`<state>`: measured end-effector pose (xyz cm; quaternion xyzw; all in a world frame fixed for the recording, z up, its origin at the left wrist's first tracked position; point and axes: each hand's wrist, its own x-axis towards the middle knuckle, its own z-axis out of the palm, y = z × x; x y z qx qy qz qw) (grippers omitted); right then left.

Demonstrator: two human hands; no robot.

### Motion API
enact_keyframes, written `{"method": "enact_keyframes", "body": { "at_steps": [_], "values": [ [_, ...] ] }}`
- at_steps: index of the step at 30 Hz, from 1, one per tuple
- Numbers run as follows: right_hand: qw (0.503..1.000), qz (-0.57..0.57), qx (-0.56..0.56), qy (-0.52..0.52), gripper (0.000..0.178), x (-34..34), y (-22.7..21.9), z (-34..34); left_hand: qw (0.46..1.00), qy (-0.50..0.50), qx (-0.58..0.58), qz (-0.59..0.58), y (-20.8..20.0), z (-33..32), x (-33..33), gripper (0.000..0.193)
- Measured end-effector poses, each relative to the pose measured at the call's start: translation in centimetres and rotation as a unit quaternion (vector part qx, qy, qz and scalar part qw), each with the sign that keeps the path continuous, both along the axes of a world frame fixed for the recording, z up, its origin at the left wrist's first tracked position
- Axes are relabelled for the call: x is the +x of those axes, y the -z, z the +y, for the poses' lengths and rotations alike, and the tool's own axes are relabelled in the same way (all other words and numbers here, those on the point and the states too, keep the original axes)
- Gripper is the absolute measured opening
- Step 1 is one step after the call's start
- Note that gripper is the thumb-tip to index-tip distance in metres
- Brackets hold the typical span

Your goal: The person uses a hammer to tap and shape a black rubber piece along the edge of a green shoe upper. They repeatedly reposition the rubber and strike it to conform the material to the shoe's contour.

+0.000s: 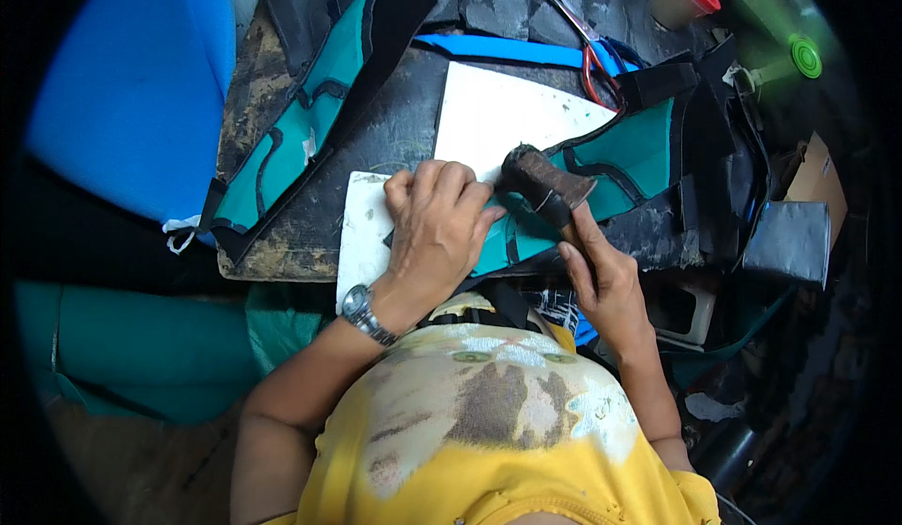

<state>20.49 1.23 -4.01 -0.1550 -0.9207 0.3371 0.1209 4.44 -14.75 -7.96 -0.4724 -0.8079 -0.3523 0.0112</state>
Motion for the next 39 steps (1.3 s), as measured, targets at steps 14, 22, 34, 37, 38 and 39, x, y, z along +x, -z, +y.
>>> {"method": "enact_keyframes", "body": {
  "at_steps": [14,22,34,37,38,39],
  "values": [
    [0.998,0.052,0.026,-0.014,0.064,0.1,-0.3,-0.4,0.999,0.008,0.010,0.043,0.7,-1.5,0.0,0.025],
    [0.997,0.078,0.008,-0.025,0.066,0.1,-0.8,-1.1,0.997,0.009,0.020,0.070,0.7,-1.4,-0.1,0.025],
    [0.999,-0.012,-0.030,-0.029,0.067,-0.3,-1.3,-0.8,0.994,0.030,-0.019,-0.108,-0.6,-3.0,-2.1,0.025],
    [1.000,-0.001,0.004,-0.012,0.068,-0.5,-1.7,-0.9,0.995,0.040,-0.012,-0.093,-0.4,-3.0,-2.1,0.021],
    [1.000,0.021,-0.005,-0.010,0.069,-0.5,-1.8,-0.9,0.995,0.042,-0.014,-0.089,-0.3,-3.0,-2.1,0.020],
    [0.999,0.022,-0.015,-0.017,0.069,-0.6,-1.9,-0.9,0.995,0.044,-0.015,-0.087,-0.3,-3.0,-2.1,0.019]
  ]
}}
